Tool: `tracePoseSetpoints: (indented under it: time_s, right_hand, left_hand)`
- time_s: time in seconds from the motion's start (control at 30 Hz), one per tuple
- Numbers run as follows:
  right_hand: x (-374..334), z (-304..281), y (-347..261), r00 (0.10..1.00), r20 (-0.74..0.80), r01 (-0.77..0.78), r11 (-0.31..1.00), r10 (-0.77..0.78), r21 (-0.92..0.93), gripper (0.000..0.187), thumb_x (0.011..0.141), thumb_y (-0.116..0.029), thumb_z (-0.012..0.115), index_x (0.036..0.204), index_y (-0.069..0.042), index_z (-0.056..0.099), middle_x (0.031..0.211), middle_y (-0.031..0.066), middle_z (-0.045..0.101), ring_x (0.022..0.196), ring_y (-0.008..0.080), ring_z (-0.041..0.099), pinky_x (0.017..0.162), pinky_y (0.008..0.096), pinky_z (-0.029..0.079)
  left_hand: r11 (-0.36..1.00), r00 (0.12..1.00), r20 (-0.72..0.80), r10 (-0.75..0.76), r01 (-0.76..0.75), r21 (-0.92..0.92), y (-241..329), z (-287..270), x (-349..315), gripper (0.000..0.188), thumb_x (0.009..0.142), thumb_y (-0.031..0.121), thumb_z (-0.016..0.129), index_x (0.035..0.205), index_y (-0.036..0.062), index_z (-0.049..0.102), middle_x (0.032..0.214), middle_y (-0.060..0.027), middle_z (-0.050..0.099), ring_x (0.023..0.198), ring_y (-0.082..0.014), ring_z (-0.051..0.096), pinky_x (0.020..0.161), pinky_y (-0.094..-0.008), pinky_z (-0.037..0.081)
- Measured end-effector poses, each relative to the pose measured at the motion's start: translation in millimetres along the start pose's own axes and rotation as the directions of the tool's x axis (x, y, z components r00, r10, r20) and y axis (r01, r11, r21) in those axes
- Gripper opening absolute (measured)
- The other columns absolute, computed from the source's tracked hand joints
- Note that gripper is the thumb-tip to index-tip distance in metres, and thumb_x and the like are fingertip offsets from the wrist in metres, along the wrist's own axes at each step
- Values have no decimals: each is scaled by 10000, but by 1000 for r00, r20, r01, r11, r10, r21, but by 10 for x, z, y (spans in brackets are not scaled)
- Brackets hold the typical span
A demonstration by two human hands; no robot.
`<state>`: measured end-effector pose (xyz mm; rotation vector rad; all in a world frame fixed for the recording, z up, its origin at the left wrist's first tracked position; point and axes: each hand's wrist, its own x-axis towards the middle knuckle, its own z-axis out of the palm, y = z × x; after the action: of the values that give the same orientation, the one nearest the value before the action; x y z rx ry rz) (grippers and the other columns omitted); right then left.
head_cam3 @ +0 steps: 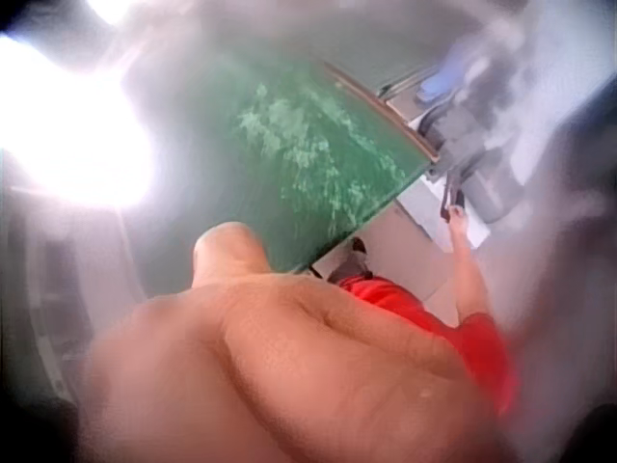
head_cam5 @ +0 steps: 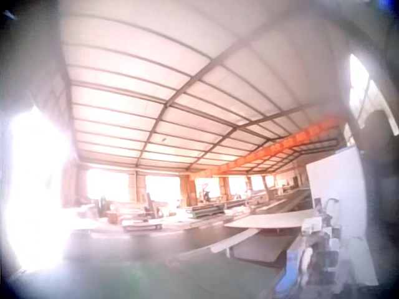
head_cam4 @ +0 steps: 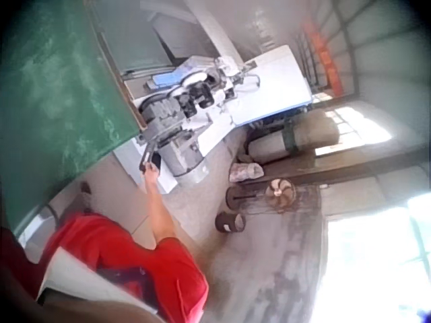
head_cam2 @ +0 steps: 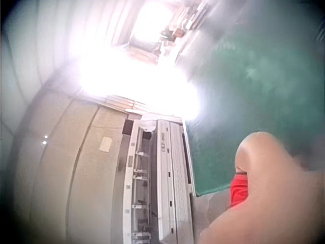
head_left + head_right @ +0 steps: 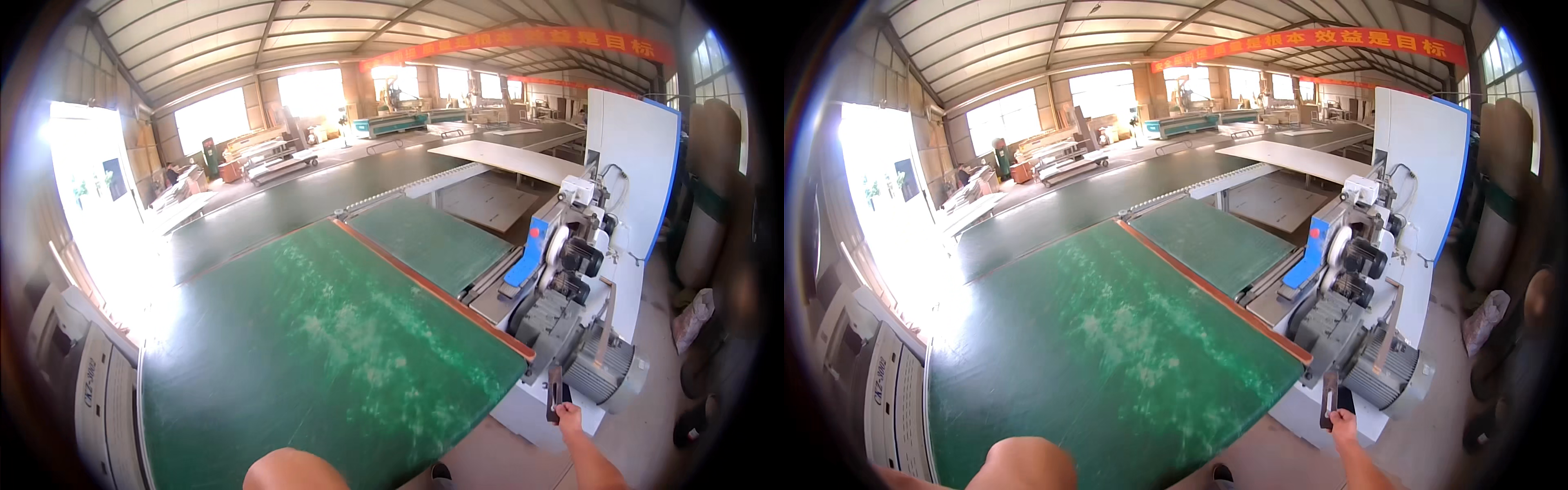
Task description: The person picks up white panels from a stack, marks them with a marker, and places them onto a green machine table. They handle the panels one at a time, moving between the stack and the machine.
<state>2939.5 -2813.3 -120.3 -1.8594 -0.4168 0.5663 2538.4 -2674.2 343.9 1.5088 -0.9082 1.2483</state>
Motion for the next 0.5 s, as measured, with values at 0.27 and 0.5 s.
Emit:
tracePoseSetpoints:
  time_s: [0.27, 0.5]
  right_hand:
    - [1980, 611, -650, 984, -41, -169, 977, 176, 134, 145, 927, -158, 603, 881, -38, 669, 775, 49, 651, 618, 154, 584, 475, 293, 474]
    - [3390, 743, -557, 973, -169, -159, 987, 158, 8, 166, 857, -151, 631, 882, 9, 666, 685, 108, 634, 446, 207, 553, 389, 346, 449]
  left_hand:
    - [988, 973, -208, -103, 124, 93, -1082, -974, 43, 170, 863, 105, 620, 986, -9, 646, 862, -181, 645, 753, -309, 611, 640, -401, 528]
    - [949, 919, -365, -148, 236, 208, -1691, -1319, 63, 175, 856, 107, 621, 991, -2, 645, 868, -172, 637, 761, -303, 601, 650, -398, 519]
